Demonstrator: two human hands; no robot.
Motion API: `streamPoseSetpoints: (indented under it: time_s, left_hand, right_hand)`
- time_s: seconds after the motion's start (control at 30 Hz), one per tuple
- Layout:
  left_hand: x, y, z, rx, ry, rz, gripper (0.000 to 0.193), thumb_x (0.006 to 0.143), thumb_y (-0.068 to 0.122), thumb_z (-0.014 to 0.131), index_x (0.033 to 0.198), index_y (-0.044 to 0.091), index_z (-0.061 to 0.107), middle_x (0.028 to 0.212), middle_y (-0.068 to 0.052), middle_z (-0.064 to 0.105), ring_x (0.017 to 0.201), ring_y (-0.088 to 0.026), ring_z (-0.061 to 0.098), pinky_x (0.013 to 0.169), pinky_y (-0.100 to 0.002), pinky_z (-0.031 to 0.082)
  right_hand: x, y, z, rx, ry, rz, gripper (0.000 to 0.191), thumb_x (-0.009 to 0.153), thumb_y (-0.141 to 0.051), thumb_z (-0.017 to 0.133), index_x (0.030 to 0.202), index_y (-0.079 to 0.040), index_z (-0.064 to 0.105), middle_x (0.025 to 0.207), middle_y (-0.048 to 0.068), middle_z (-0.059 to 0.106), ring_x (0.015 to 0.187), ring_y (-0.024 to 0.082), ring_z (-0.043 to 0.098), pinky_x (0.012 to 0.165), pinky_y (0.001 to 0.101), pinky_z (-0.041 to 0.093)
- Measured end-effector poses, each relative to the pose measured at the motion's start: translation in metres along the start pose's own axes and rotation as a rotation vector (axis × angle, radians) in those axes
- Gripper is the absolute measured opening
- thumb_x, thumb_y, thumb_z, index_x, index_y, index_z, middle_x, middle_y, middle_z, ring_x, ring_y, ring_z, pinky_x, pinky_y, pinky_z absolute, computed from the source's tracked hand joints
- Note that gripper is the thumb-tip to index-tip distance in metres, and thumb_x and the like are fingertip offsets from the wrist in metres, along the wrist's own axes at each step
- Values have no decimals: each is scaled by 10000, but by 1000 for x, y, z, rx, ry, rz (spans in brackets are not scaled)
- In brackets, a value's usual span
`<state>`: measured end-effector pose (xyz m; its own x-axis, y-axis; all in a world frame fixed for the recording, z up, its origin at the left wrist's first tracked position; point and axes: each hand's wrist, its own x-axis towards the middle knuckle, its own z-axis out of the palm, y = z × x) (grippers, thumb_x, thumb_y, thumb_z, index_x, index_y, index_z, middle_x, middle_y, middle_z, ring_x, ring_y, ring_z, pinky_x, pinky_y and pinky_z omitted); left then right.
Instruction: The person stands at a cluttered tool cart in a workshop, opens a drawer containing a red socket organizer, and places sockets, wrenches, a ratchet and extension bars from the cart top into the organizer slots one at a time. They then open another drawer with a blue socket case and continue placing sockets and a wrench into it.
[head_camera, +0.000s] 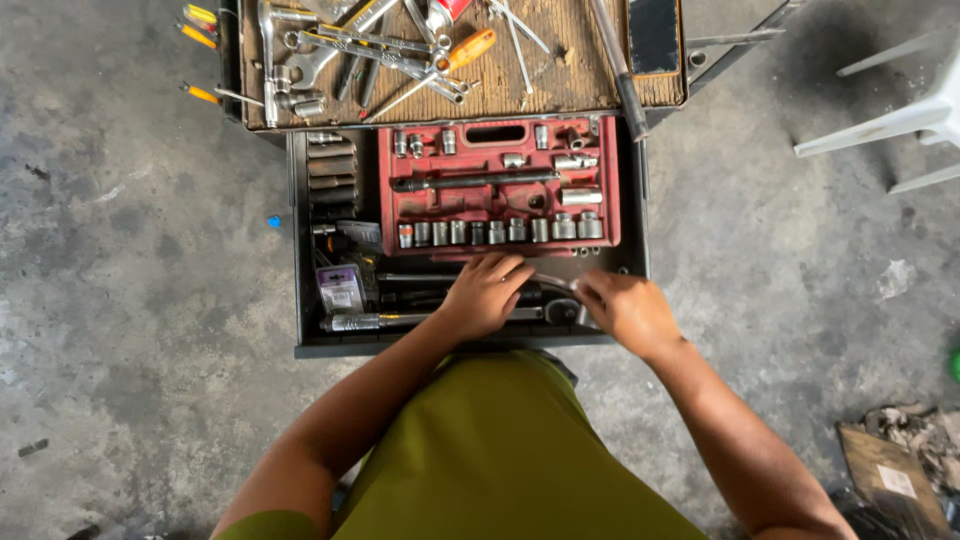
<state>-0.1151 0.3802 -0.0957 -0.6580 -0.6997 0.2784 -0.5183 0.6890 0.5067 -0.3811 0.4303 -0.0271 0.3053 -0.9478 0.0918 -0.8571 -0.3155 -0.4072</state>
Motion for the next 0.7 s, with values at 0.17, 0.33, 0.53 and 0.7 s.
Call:
streamPoseSetpoints:
  time_s: [0.17,0.33,0.53,0.7]
  left_hand:
    - [28,-3,4,38,-41,49,182,865,209,716,1009,113,660,1065,-84,608,1060,-310,587,876,-475,475]
    - [26,6,-24,-171,19,0,182,935,218,713,991,75,615,1002,-88,618,902,-304,639,729,-454,522]
    - [44,-54,-64,10,106,-106,137,930,183,696,985,110,593,921,-61,668,883,-293,649,752,-467,475]
    - [49,-91,-60,140,171,-145,157,900,132,684,1034,111,605,1027,-72,660,1031,-317,618,848,-484,437]
  right_hand:
    - [20,-15,-27,46,11,-36,149,888,-220,746,975,-108,700,811,137,712,719,373,681,616,464,538]
    - [17,-29,-67,148,119,-51,227,852,-186,811,1033,-87,718,1006,110,775,800,319,734,700,384,589]
    - [92,-7,-40,420,26,-115,459,840,-211,864,1243,-64,700,1131,131,757,911,258,758,819,381,602]
    - [146,5,12,241,-74,-83,507,821,-246,849,1294,-156,690,1190,103,730,1041,286,706,974,426,517]
